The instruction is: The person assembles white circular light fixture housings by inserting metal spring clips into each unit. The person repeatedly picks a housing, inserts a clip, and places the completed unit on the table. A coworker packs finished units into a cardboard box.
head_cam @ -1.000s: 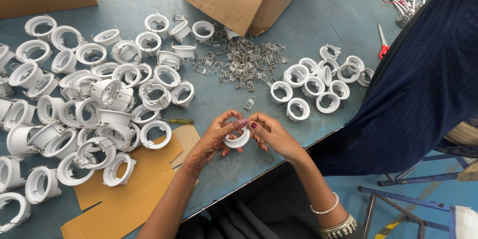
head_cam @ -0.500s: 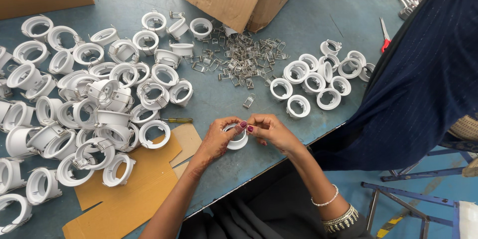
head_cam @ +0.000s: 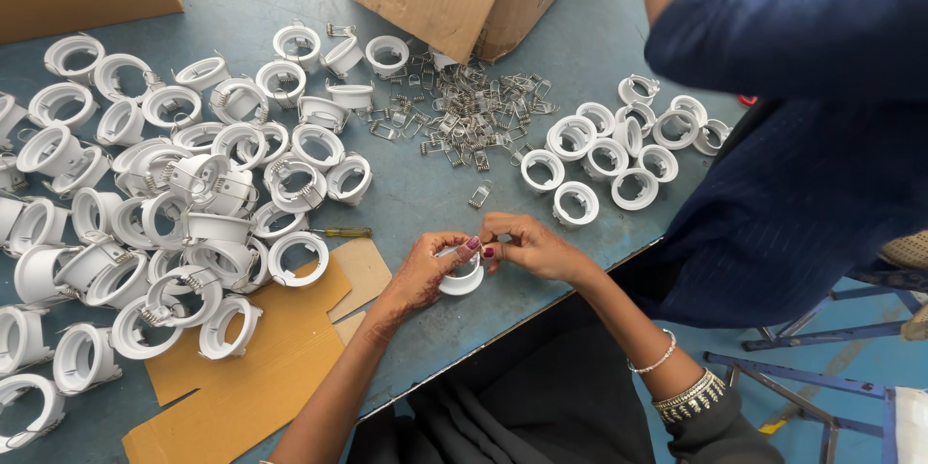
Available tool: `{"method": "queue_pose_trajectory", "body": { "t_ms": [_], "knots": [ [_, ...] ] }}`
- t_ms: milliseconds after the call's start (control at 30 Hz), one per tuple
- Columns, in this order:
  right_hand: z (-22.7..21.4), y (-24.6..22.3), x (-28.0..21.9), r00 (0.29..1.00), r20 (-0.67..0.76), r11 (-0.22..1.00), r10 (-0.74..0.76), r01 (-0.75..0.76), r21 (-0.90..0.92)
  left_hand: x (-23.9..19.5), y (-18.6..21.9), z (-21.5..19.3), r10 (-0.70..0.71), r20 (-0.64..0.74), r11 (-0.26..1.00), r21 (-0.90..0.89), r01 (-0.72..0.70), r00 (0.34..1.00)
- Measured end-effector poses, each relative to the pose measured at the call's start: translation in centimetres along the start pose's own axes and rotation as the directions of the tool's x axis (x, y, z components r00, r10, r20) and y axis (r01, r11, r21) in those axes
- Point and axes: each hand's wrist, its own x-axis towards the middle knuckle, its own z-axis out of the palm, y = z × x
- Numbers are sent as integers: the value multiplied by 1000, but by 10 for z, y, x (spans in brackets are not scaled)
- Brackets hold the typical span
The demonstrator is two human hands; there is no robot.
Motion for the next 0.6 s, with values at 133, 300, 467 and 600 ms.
{"method": "queue_pose_trajectory", "body": {
  "t_ms": [133,300,467,600],
  "knots": [
    [-1,-7,-2,1000,-4,993,18,-18,-117,4,-12,2,-9,9,1000,-14,9,1000],
    [-2,-23,-9,991,33,990,128,-125,-67,8,-16,1,33,99,983,-185,-14,995],
    [3,-35,-9,984,-113,956,138,-162,-245,2,-7,-7,86,82,992,-99,-78,993],
    [10,-37,-10,989,-151,913,0,-62,-403,5,-2,-6,127,40,987,-102,-122,991]
  ]
}}
